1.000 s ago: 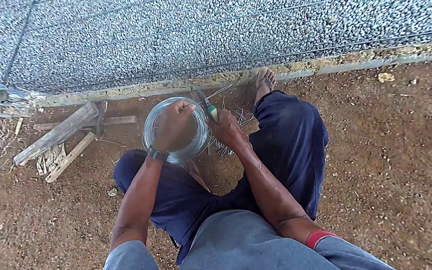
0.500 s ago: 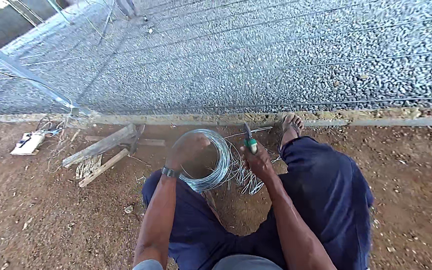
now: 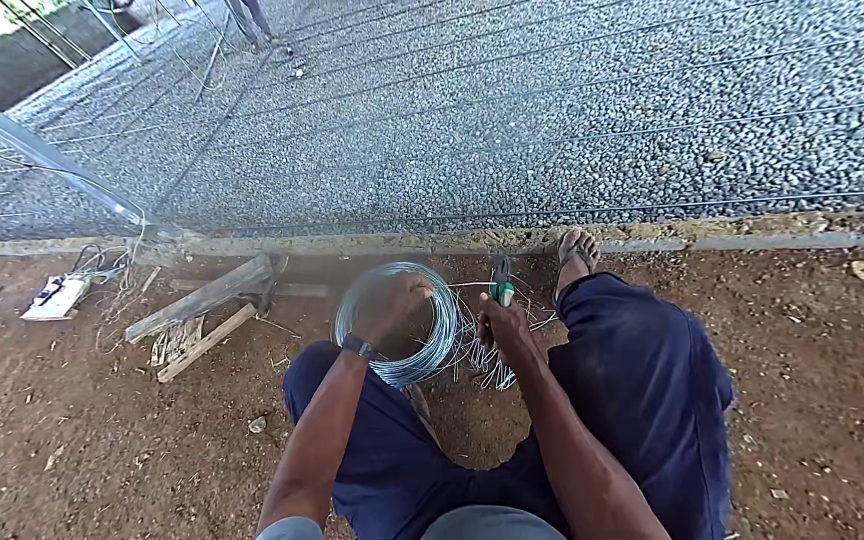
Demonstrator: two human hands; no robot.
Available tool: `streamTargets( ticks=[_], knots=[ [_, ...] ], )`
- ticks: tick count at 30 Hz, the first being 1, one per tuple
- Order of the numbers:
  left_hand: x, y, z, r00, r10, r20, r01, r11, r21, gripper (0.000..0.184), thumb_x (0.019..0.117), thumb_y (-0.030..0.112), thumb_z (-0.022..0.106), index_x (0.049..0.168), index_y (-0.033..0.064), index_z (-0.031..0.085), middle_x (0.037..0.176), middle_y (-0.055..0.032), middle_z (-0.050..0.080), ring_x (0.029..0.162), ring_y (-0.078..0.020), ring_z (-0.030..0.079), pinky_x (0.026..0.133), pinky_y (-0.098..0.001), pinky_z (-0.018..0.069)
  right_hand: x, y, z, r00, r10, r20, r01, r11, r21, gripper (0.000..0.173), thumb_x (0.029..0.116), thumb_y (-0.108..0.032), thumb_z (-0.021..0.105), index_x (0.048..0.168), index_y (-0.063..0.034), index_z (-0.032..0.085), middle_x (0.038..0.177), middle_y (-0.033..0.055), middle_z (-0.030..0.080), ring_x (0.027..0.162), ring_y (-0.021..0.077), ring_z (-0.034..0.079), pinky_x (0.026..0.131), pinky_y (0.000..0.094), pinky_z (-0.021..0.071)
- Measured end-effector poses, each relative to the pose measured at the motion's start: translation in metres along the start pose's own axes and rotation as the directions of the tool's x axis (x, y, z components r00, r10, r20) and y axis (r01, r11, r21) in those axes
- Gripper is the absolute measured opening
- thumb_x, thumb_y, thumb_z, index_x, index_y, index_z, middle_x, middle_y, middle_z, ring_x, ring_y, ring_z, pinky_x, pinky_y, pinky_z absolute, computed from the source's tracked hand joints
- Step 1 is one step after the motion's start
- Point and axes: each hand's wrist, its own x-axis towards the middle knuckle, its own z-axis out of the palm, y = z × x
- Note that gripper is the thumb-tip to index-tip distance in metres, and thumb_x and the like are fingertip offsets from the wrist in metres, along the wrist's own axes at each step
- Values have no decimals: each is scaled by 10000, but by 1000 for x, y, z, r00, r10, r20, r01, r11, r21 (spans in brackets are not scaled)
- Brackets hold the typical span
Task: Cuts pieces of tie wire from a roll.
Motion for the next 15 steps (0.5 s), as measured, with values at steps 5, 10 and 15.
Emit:
streamTargets(
  ticks=[5, 10, 15],
  knots=[
    [5, -10, -8, 952, 101, -290, -75, 992, 100, 261, 1059, 329, 551, 1152, 180, 745, 1115, -14, 706, 1054, -145, 664, 949, -412, 549, 3, -8, -6, 988, 115, -101, -103, 987, 121, 364, 1104, -289, 487, 1285, 26, 469, 857, 155, 693, 593, 263, 688, 537, 431, 619],
    [0, -12, -30, 832, 69, -550, -83, 997, 0, 353, 1087, 289, 489, 1402, 204, 623, 1501, -46, 530, 1396, -205, 487, 1153, -466, 430, 1, -10, -6, 979, 194, -70, -164, 939, 302, 411, 1097, -296, 490, 1375, 2, 436, 1005, 184, 701, 757, 304, 724, 654, 480, 635],
    [9, -8, -34, 746, -226, -626, -385, 620, -683, 480, 1091, 340, 478, 1479, 57, 495, 1478, -113, 553, 1306, -295, 583, 1072, -520, 520, 6, -12, -7, 964, 255, -76, -206, 897, 391, 387, 1088, -306, 516, 1327, -4, 473, 963, 177, 691, 723, 296, 709, 632, 470, 626]
  ],
)
